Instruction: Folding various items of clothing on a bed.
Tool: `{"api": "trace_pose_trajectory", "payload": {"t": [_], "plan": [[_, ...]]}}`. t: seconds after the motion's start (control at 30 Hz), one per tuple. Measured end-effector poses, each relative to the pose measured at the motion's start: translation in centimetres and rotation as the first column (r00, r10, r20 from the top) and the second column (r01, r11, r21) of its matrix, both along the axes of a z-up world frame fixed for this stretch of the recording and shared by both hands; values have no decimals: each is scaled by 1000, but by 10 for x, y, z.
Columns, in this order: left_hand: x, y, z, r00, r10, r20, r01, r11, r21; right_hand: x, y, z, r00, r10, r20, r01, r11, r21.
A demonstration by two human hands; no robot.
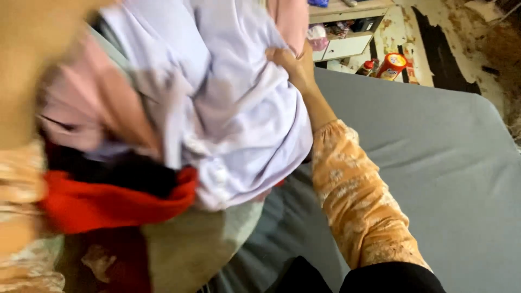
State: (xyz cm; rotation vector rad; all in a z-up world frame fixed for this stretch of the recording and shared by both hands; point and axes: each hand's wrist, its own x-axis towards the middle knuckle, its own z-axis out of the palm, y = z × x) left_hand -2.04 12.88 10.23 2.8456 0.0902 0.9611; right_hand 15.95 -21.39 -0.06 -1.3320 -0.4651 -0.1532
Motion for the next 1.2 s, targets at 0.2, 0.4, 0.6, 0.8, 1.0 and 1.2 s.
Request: {"api": "trace_pose_trajectory", "payload": {"t": [0.2,0.4,0.6,0.8,1.0,1.2], "plan": [[29,-8,-171,960,266,-91,-224,919,323,36,-59,-96,981,-179,71,158,538,-828],[24,-17,-175,964,267,-13,-245,902,356,-23,-84,-87,941,-149,303,337,457,-823],[-22,-53,-122,968,79,238,-187,860,475,-164,-70,-42,831,164,532,398,492,-774],[-70,-127,-96,952,-237,196,194,957,215,-261,-70,-57,810,400,428,269,395,-878],[-73,-127,-165,946,-310,93,291,940,181,-291,-102,-86,842,471,262,123,307,-944],[-73,-123,-171,936,-336,104,321,937,136,-303,-125,-111,874,384,297,196,282,-939]]}}
